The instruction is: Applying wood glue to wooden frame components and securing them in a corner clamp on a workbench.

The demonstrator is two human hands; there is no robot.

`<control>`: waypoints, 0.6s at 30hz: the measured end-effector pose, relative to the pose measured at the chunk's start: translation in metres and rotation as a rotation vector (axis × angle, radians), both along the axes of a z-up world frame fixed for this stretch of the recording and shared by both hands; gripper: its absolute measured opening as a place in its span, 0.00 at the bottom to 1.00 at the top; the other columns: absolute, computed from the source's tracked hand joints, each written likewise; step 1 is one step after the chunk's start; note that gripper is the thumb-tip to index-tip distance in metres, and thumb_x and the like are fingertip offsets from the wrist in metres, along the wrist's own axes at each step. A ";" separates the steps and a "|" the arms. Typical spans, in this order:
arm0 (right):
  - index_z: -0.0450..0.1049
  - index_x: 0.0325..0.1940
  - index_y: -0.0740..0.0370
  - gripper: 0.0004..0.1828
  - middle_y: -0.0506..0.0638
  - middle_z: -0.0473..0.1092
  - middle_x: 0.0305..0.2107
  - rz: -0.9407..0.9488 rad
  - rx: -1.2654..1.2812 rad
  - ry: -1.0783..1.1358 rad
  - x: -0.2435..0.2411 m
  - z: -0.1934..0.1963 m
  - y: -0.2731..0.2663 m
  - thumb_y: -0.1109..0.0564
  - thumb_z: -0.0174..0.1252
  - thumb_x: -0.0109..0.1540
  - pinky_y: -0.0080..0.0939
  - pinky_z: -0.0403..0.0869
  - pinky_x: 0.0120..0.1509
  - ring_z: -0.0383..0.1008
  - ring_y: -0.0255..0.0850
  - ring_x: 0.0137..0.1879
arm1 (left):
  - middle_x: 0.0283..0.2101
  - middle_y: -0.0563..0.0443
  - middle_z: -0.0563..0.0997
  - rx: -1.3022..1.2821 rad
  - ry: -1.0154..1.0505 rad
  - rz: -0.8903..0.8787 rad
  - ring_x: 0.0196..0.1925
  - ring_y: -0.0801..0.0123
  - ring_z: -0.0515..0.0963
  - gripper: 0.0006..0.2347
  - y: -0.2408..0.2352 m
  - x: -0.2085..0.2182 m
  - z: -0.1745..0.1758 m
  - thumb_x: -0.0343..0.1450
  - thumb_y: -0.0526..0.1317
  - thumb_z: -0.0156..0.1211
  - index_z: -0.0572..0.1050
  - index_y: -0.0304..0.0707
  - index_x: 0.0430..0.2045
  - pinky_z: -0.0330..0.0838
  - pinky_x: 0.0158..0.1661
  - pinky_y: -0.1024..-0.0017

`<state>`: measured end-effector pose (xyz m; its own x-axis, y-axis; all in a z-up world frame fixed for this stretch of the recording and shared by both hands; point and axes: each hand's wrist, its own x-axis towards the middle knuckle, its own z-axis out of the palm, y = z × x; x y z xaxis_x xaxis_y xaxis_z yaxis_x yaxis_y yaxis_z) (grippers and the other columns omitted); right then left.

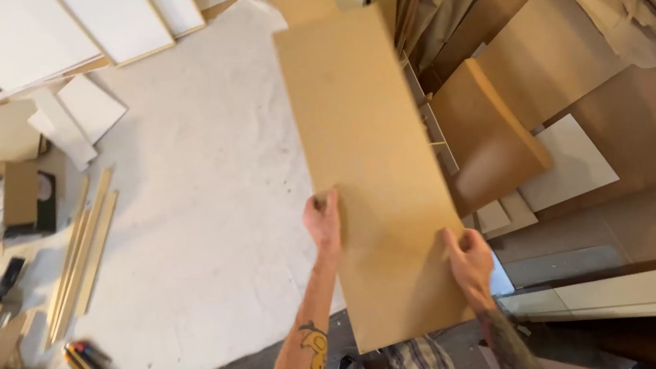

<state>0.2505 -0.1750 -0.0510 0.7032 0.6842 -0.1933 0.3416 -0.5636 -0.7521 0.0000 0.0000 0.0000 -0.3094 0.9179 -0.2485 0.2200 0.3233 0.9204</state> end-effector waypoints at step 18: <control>0.80 0.57 0.61 0.17 0.56 0.75 0.46 0.378 0.144 -0.383 0.052 -0.036 0.100 0.51 0.64 0.67 0.49 0.68 0.63 0.71 0.51 0.55 | 0.55 0.49 0.80 0.487 -0.503 -0.233 0.56 0.66 0.79 0.24 0.045 -0.012 -0.077 0.65 0.37 0.74 0.72 0.38 0.56 0.74 0.60 0.66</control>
